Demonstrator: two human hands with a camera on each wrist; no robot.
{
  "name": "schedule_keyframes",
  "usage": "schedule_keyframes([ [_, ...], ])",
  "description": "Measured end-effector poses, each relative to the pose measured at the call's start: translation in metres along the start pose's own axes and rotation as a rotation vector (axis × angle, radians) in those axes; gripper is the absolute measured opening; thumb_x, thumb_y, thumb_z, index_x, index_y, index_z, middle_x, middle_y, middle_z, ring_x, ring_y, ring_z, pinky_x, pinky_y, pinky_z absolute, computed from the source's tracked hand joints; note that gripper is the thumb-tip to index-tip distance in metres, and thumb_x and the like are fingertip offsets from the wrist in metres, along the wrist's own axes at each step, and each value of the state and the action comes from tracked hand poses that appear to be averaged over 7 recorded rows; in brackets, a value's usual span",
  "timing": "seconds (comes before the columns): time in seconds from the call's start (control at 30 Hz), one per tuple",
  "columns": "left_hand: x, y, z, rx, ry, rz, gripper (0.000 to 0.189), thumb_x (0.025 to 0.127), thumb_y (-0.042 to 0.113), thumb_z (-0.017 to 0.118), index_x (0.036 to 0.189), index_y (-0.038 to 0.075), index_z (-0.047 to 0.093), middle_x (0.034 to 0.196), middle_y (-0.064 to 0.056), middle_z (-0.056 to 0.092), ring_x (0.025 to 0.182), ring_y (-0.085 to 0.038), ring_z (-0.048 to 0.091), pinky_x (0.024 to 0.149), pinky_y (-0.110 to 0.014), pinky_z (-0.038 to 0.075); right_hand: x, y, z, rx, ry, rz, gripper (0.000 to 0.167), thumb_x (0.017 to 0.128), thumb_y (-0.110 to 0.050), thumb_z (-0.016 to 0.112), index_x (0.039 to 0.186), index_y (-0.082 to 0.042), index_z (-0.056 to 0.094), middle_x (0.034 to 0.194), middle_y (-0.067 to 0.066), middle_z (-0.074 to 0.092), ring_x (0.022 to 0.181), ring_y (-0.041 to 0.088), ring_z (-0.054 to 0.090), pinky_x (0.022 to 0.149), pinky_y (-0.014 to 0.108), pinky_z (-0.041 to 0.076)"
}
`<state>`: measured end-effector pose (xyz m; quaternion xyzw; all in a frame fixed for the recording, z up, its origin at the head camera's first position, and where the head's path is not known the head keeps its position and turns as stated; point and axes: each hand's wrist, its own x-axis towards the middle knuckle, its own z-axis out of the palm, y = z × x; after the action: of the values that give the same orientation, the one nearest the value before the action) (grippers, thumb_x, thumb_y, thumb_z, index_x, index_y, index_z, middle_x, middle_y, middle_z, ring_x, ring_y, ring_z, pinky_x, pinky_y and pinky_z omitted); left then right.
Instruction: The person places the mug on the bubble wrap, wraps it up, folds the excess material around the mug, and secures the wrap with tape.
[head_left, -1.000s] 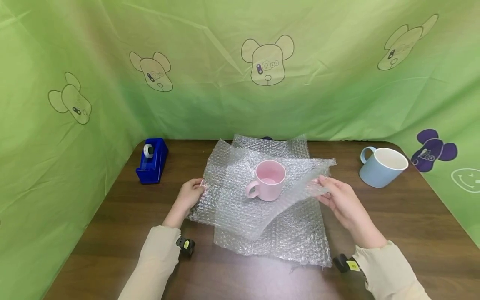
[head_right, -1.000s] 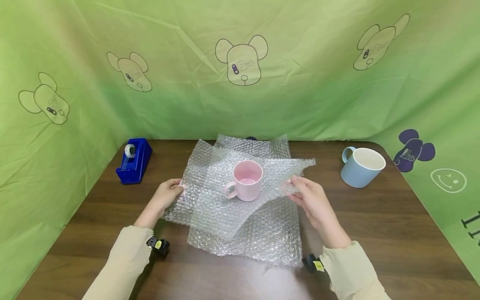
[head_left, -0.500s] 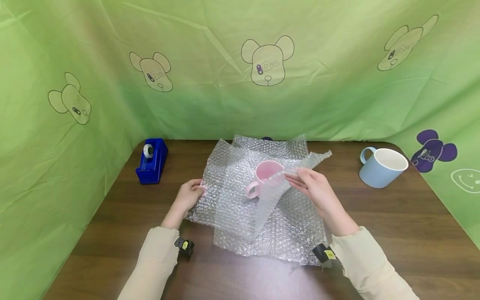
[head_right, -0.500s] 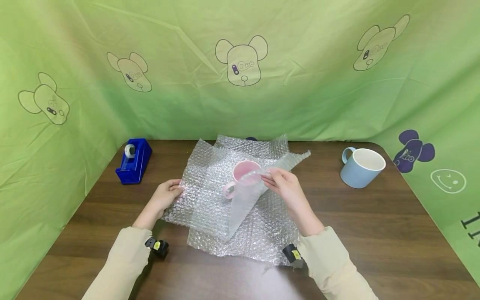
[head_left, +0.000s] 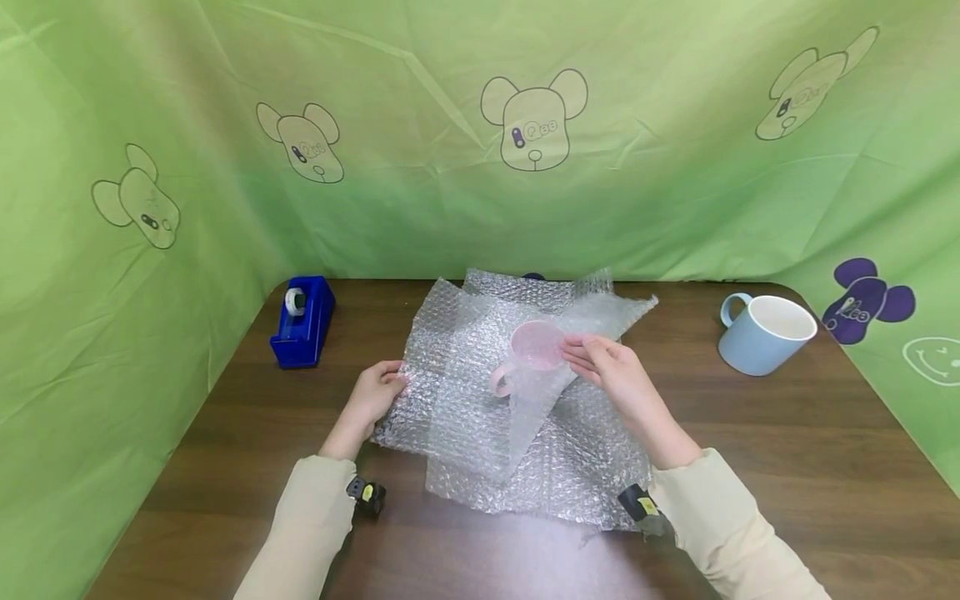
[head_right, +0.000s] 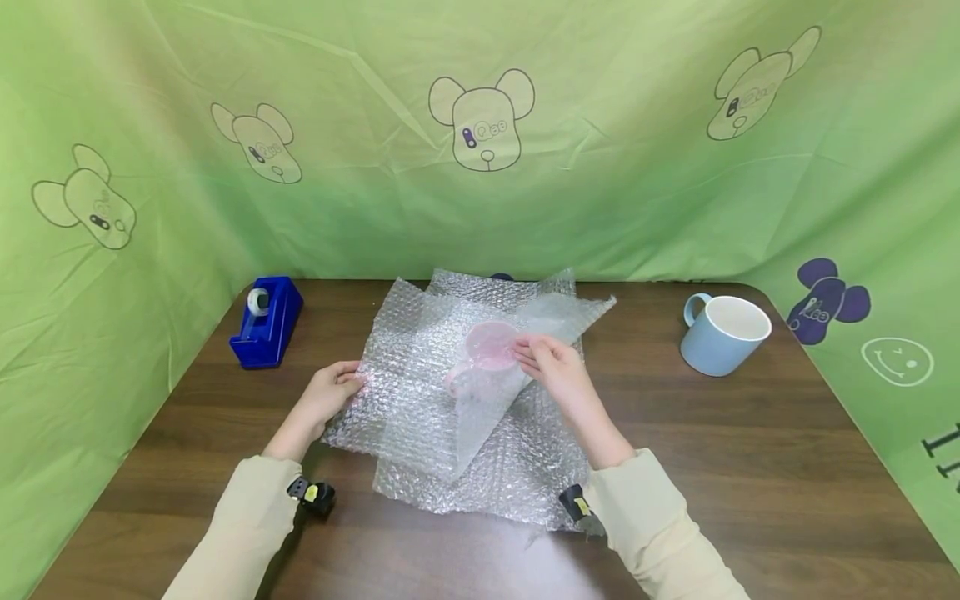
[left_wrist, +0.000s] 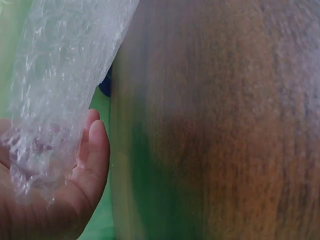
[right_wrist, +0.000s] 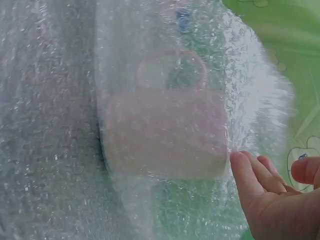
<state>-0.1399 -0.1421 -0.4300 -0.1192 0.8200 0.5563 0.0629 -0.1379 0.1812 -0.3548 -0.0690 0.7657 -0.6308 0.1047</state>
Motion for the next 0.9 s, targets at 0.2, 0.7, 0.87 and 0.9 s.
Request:
schedule_keyframes([
  [0.2, -0.002, 0.001, -0.002, 0.013, -0.011, -0.001, 0.040, 0.096, 0.003, 0.048, 0.134, -0.010, 0.045, 0.124, -0.029, 0.057, 0.108, -0.028, 0.058, 0.081, -0.021, 0.047, -0.002, 0.006, 0.007, -0.324, -0.012, -0.122, 0.041, 0.095, 0.000, 0.042, 0.135, 0.004, 0.047, 0.140, 0.026, 0.048, 0.124, 0.040, 0.051, 0.097, 0.043, 0.050],
  [0.7, -0.008, -0.001, -0.004, 0.020, -0.039, 0.015, 0.040, 0.095, 0.002, 0.050, 0.132, -0.012, 0.046, 0.116, -0.028, 0.060, 0.089, -0.015, 0.058, 0.069, -0.017, 0.045, 0.012, 0.020, 0.020, -1.319, -0.046, -0.799, 0.078, 0.063, 0.013, 0.075, 0.135, -0.009, 0.052, 0.138, 0.017, 0.054, 0.095, 0.029, 0.058, 0.079, 0.038, 0.053],
  [0.87, -0.009, -0.002, -0.005, 0.028, -0.062, 0.007, 0.041, 0.096, 0.003, 0.049, 0.134, -0.012, 0.043, 0.119, -0.029, 0.058, 0.093, -0.018, 0.058, 0.070, -0.016, 0.045, 0.019, 0.021, 0.012, -1.387, -0.111, -0.816, 0.079, 0.069, -0.007, 0.081, 0.140, -0.012, 0.047, 0.145, 0.012, 0.048, 0.118, 0.032, 0.054, 0.100, 0.045, 0.046],
  [0.9, -0.009, -0.002, -0.005, 0.030, -0.062, 0.004, 0.041, 0.096, 0.003, 0.049, 0.134, -0.012, 0.043, 0.119, -0.029, 0.058, 0.093, -0.018, 0.058, 0.070, -0.016, 0.045, 0.020, 0.022, 0.010, -1.399, -0.133, -0.813, 0.080, 0.070, -0.009, 0.081, 0.142, -0.011, 0.044, 0.147, 0.011, 0.045, 0.126, 0.033, 0.050, 0.106, 0.047, 0.042],
])
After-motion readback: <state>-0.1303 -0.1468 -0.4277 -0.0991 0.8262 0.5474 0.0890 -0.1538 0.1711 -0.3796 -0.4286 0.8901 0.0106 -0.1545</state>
